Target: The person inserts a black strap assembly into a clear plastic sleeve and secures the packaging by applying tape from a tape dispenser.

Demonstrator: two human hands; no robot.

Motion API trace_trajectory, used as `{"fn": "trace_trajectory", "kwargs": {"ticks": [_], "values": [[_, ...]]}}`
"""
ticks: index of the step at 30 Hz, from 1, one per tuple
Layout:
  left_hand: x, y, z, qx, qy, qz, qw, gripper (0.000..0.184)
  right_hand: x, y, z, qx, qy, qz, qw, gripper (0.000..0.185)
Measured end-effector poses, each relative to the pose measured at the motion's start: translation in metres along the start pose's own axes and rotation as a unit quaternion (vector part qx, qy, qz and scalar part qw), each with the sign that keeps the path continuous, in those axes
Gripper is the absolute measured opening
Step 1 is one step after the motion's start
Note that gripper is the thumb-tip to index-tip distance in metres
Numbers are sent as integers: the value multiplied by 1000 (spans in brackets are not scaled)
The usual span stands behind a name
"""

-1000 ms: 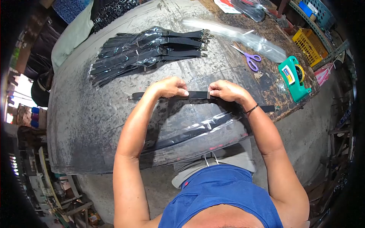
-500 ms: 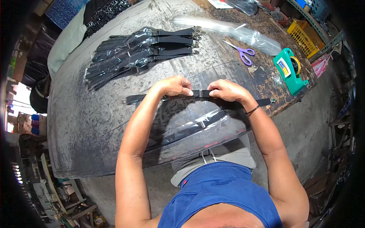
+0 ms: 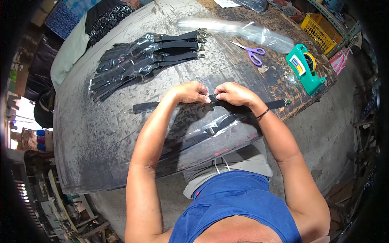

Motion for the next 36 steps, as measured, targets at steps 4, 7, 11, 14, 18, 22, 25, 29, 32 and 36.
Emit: {"fn": "trace_trajectory", "kwargs": {"ticks": [4, 7, 11, 14, 18, 22, 25, 29, 32, 36], "values": [[-5, 2, -5, -12, 8, 3, 1000, 28, 1, 9, -13, -16, 17, 19, 1000, 25], [-15, -1, -6, -10, 7, 5, 1000, 28, -5, 11, -17, 7, -3, 24, 1000, 27], [-21, -5, 3, 14, 24, 24, 999, 26, -5, 9, -15, 5, -4, 12, 1000, 30], [-8, -7, 10, 32, 30, 2, 999, 24, -6, 14, -29, 9, -15, 4, 1000, 29], [-18, -7, 8, 22, 25, 18, 999, 23, -9, 16, -32, 12, -12, -24, 1000, 28], [-33, -10, 15, 36, 32, 17, 999, 24, -2, 10, -31, 5, -16, -50, 999, 27], [-35, -12, 21, 37, 29, 27, 999, 25, -3, 9, -34, -19, -8, -79, 997, 25], [-38, -11, 16, 29, 26, 50, 998, 29, -12, 21, -56, -11, -41, -103, 994, 30], [-38, -11, 17, 28, 29, 49, 998, 33, -18, 29, -76, -4, -57, -117, 991, 29], [-43, -13, 19, 33, 23, 59, 997, 35, -14, 25, -92, -18, -56, -127, 990, 24]]}}
Point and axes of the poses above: each hand's wrist, its own z-axis towards the middle knuckle, its own y-axis out of the back of the hand, x = y × z, the point moved 4 cm from there along z, towards the middle knuckle, and after that the axes turned 8 degrees about y, right-handed, at the moved point
